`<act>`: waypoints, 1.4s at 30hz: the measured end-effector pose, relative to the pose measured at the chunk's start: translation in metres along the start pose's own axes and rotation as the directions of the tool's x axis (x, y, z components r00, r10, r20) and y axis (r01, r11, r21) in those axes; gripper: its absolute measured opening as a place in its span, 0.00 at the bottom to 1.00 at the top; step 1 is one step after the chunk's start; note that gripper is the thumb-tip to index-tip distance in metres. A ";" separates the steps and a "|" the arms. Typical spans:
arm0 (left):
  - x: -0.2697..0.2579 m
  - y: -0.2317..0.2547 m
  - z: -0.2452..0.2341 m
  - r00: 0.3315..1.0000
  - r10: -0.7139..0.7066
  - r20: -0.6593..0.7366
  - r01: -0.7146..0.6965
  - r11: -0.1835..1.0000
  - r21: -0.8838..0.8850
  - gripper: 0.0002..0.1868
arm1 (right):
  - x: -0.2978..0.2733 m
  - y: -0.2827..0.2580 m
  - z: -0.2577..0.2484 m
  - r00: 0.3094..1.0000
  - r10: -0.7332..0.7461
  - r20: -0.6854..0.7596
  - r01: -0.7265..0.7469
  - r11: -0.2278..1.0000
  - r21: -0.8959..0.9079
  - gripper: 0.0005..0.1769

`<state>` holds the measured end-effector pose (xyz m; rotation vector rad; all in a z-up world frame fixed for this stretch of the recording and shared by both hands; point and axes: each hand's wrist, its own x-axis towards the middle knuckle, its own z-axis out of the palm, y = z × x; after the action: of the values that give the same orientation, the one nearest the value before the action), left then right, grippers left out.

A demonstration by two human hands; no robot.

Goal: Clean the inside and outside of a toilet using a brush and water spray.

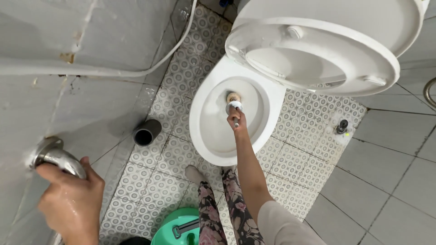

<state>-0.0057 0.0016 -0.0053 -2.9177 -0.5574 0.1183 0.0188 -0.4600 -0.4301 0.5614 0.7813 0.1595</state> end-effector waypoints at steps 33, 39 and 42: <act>-0.001 -0.004 0.005 1.000 0.020 -0.010 -0.021 0.996 -0.083 0.26 | -0.102 -0.099 0.046 0.939 0.019 -0.344 -0.245 0.737 -0.630 0.17; 0.003 0.003 -0.010 0.998 0.053 -0.022 -0.055 0.995 -0.088 0.27 | -0.071 -0.072 0.096 0.862 -0.491 0.121 -0.479 -0.870 -0.118 0.17; 0.003 0.001 -0.005 0.999 0.042 -0.009 -0.043 0.995 -0.087 0.28 | -0.056 -0.049 0.095 0.914 -0.345 0.214 -0.404 -0.718 0.567 0.18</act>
<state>-0.0023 0.0011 -0.0006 -3.0142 -0.5123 0.0909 0.0425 -0.5598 -0.3673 2.7636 -0.0048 -0.9939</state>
